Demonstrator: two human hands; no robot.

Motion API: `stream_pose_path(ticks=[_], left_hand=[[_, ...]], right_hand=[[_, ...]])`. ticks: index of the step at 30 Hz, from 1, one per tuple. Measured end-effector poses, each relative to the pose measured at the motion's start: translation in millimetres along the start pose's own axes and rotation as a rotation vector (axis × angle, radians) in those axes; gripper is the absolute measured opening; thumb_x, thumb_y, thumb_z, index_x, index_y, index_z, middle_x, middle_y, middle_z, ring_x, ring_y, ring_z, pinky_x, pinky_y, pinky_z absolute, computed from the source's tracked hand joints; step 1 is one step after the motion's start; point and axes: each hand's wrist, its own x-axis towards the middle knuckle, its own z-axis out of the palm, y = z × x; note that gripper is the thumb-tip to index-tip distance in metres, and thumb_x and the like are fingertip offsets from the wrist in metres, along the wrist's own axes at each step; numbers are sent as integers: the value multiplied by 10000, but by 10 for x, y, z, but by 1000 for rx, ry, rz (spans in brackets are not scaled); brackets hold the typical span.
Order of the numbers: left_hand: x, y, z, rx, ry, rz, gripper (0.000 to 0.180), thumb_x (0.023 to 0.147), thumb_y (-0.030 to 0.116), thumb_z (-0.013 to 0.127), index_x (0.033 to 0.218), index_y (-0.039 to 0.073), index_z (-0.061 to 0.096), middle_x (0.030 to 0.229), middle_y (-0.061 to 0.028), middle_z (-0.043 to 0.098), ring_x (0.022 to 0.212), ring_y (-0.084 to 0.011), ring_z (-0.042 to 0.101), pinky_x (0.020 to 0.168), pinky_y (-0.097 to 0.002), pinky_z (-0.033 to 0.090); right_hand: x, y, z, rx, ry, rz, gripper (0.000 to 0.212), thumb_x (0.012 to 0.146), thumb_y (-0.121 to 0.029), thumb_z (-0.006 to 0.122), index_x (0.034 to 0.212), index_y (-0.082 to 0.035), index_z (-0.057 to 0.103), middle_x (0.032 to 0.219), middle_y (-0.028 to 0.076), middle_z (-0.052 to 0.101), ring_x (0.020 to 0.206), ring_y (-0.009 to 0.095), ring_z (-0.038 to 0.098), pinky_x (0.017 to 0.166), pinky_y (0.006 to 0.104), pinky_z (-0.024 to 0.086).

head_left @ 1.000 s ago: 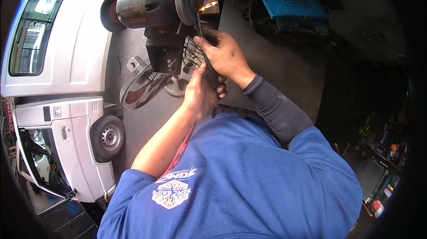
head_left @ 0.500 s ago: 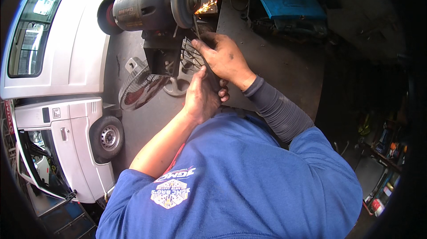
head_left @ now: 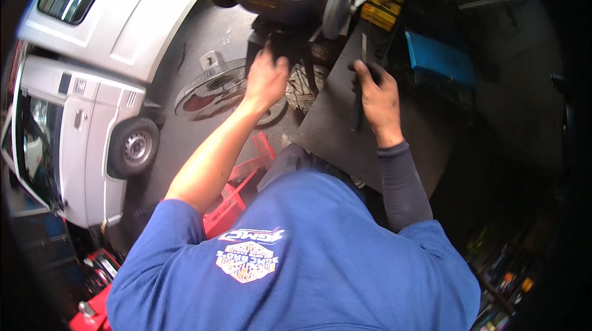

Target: The person uses a hammer to repeatedly strike a metal leaf spring component on the garage floor, attempting to separate or adjust its parts. The person kneels while working and handles the spring and hammer throughout the clip.

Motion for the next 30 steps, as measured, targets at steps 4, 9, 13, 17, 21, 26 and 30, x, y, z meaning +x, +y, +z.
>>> stream_pose_path(ticks=[4,9,13,17,21,26,30], left_hand=[[118,-2,252,230,-1,-78,869,990,379,563,1634,-2,121,1475,-400,446,1378,-482,481,1162,-475,417],[23,228,279,443,231,-59,813,910,366,649,1503,-121,380,1306,-277,566,1066,-334,627,895,-439,512],[83,382,145,481,251,-27,684,836,307,705,1368,-91,544,1138,-247,610,1041,-372,658,870,-456,538],[-154,-8,-89,127,487,172,387,809,174,687,1153,5,638,958,-195,644,803,-370,690,728,-459,582],[-551,-1324,-865,236,937,165,283,866,181,672,1108,53,601,965,-161,602,792,-315,644,714,-447,541],[-1552,-3025,-1577,206,1393,-809,362,918,218,663,1205,31,547,1255,-230,555,1175,-387,575,1007,-477,479],[-2579,-3795,-1260,586,111,-1536,426,967,357,604,1248,40,651,1347,-186,605,1225,-360,611,960,-473,529]], right_hand=[[-168,280,-97,-66,-54,99,404,1025,-385,655,1021,12,730,804,2,623,732,100,566,697,276,451],[-552,607,-13,-90,-207,388,425,1031,-401,652,1083,14,726,801,14,611,690,111,573,644,272,477],[-720,732,54,-123,-338,482,433,1021,-412,661,1078,14,714,851,45,629,691,135,592,571,307,507],[-688,808,-29,-209,-478,513,467,1021,-433,654,1096,24,716,901,67,653,724,146,608,613,306,520],[-579,918,-101,-415,-492,492,502,1012,-426,664,1143,56,708,970,95,693,812,174,641,746,312,518],[-519,980,-59,-575,-691,498,453,1001,-362,673,1165,59,701,966,86,708,851,172,646,793,304,501],[-529,895,89,-476,-858,446,327,993,-245,669,1200,5,709,869,37,680,736,113,609,669,294,504]])
